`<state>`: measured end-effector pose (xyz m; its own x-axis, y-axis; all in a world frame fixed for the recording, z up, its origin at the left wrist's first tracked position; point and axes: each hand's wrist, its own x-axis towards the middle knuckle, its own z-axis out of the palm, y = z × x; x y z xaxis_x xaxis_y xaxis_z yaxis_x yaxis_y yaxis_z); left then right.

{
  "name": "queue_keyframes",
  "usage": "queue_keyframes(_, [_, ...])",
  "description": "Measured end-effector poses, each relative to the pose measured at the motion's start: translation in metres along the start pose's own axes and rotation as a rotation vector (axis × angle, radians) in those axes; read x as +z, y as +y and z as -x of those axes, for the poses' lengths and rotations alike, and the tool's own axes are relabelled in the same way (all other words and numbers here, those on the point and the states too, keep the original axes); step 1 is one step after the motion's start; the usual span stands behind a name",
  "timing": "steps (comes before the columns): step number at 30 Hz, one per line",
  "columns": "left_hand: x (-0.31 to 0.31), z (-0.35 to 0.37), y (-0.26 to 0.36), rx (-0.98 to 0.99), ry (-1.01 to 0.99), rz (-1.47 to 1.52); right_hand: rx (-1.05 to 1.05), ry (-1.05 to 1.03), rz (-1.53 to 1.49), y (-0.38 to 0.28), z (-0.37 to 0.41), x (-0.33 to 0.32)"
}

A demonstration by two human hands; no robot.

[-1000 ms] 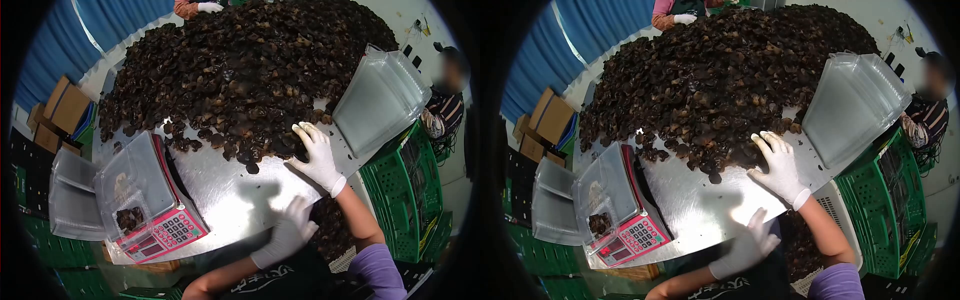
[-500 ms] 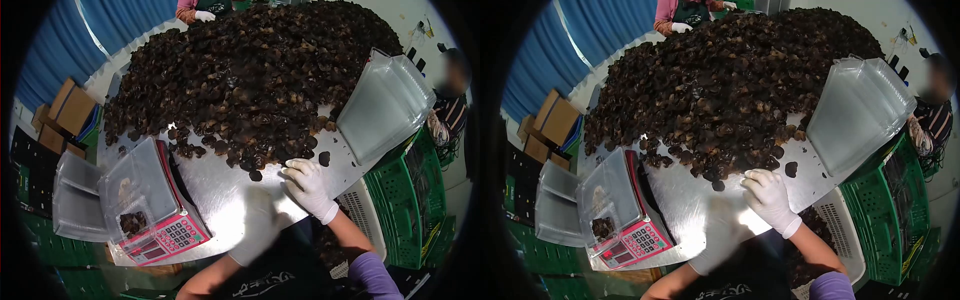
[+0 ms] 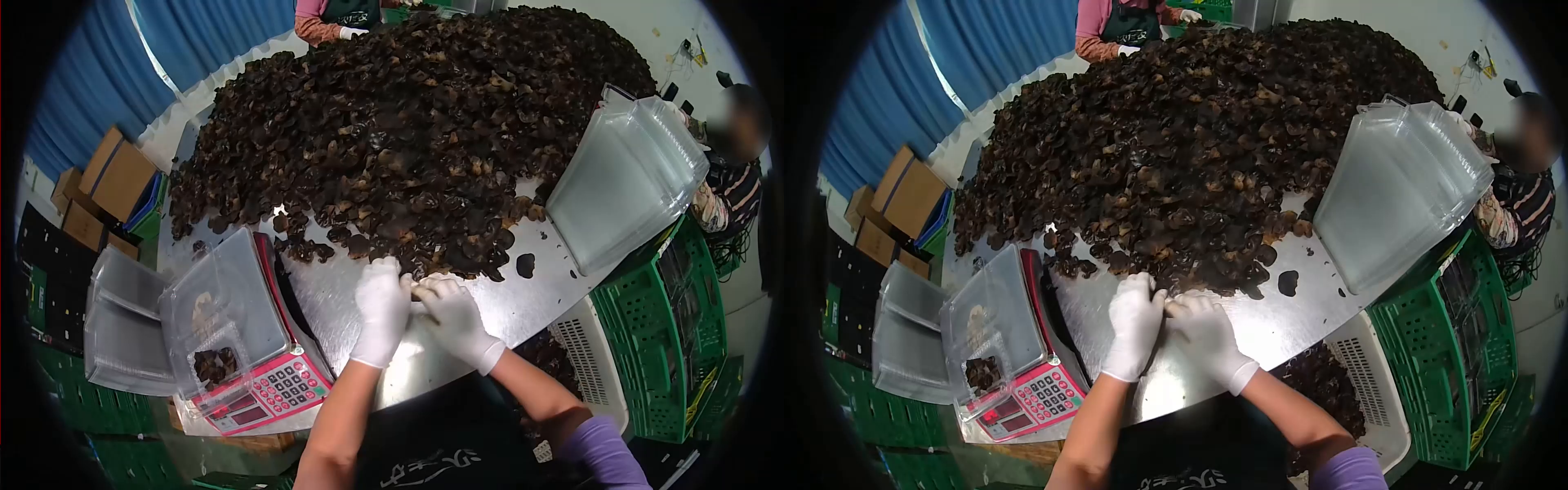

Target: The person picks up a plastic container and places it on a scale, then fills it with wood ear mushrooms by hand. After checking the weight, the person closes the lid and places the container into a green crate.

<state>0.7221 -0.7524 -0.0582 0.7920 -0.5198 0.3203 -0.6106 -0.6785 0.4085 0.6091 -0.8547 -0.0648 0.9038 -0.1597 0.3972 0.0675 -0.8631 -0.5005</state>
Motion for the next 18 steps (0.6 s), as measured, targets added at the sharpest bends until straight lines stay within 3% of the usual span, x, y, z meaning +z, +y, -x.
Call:
queue_keyframes(1, [-0.008, 0.005, -0.004, 0.087, 0.163, 0.040, -0.027, -0.030, 0.076, -0.006, 0.001, 0.002])
queue_keyframes(3, [-0.036, 0.019, -0.006, 0.014, 0.170, 0.072, -0.050, -0.081, -0.004, -0.005, 0.012, -0.005])
queue_keyframes(5, [-0.052, 0.045, -0.013, -0.136, 0.075, 0.287, -0.072, -0.146, -0.083, -0.004, 0.011, -0.012])
queue_keyframes(6, [-0.057, 0.055, -0.011, -0.334, -0.049, 0.472, 0.053, -0.240, 0.035, -0.001, 0.001, -0.017])
queue_keyframes(7, [-0.048, 0.067, -0.017, -0.298, -0.085, 0.396, 0.174, -0.329, 0.154, 0.001, -0.007, -0.019])
queue_keyframes(8, [-0.043, 0.073, -0.020, -0.144, -0.043, 0.268, 0.036, 0.111, 0.030, 0.009, -0.009, -0.007])
queue_keyframes(9, [-0.040, 0.076, -0.019, 0.008, -0.002, 0.136, 0.031, 0.108, 0.025, 0.013, -0.017, -0.003])
queue_keyframes(11, [-0.050, 0.078, -0.016, -0.048, -0.034, 0.153, -0.061, 0.185, 0.365, 0.019, -0.039, 0.001])
queue_keyframes(13, [-0.061, 0.068, -0.012, -0.379, -0.213, 0.402, -0.141, 0.166, 0.415, 0.032, -0.042, 0.006])
queue_keyframes(14, [-0.057, 0.065, -0.013, -0.259, -0.050, 0.313, -0.224, 0.147, 0.465, 0.036, -0.044, 0.006])
queue_keyframes(15, [-0.057, 0.059, -0.013, -0.263, -0.048, 0.311, -0.227, 0.145, 0.463, 0.035, -0.042, 0.004])
queue_keyframes(18, [-0.045, 0.029, -0.011, 0.046, -0.006, 0.120, -0.136, 0.239, 0.337, 0.017, -0.036, -0.013])
